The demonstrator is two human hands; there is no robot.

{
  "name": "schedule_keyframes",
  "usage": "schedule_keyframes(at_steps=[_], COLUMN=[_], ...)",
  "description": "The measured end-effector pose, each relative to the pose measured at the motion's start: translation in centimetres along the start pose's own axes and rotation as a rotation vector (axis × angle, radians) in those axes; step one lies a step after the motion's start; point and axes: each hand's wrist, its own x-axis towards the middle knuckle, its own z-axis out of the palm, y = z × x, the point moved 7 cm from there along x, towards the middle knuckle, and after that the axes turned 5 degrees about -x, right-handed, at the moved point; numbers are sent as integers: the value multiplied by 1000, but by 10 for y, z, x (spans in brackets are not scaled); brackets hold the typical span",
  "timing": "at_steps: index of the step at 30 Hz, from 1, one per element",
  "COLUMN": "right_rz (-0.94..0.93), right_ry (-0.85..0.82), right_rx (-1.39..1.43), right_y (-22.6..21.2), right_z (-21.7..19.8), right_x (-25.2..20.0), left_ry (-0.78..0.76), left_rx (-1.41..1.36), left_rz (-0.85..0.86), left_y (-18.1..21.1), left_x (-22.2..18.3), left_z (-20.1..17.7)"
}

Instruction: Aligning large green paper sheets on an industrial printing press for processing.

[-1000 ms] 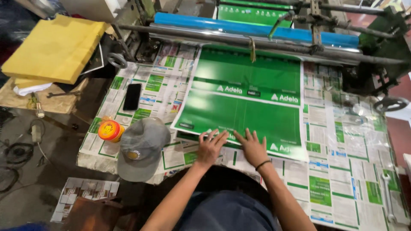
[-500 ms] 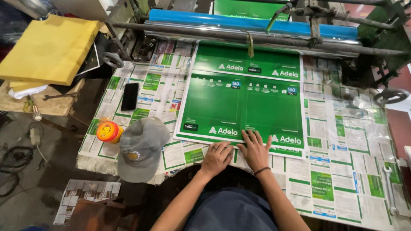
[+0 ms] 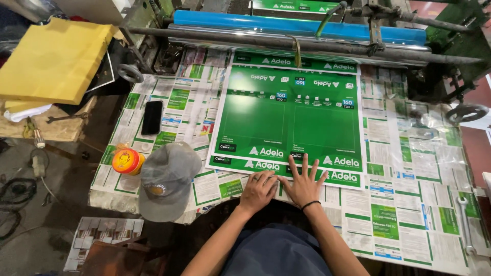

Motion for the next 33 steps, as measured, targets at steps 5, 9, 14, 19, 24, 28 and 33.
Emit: schedule_keyframes(at_steps=[5, 9, 14, 19, 24, 28, 33], right_rz=[-18, -12, -15, -13, -5, -9, 9], right_ry=[12, -20, -38, -31, -24, -16, 32], right_rx=[24, 10, 20, 55, 46, 84, 119], right_y=[4, 8, 10, 11, 13, 16, 20], right_z=[12, 20, 27, 31, 28, 32, 32], right_x=[21, 38, 55, 72, 96, 118, 113], left_ry=[-9, -17, -21, -49, -9, -75, -71], left_rx=[9, 11, 9, -3, -42, -113, -120], left_rz=[4, 7, 2, -20, -176, -258, -281], left_y=[2, 2, 0, -6, -24, -39, -51], left_x=[1, 2, 0, -4, -3, -7, -3], left_z=[-3, -3, -1, 8, 13, 26, 27])
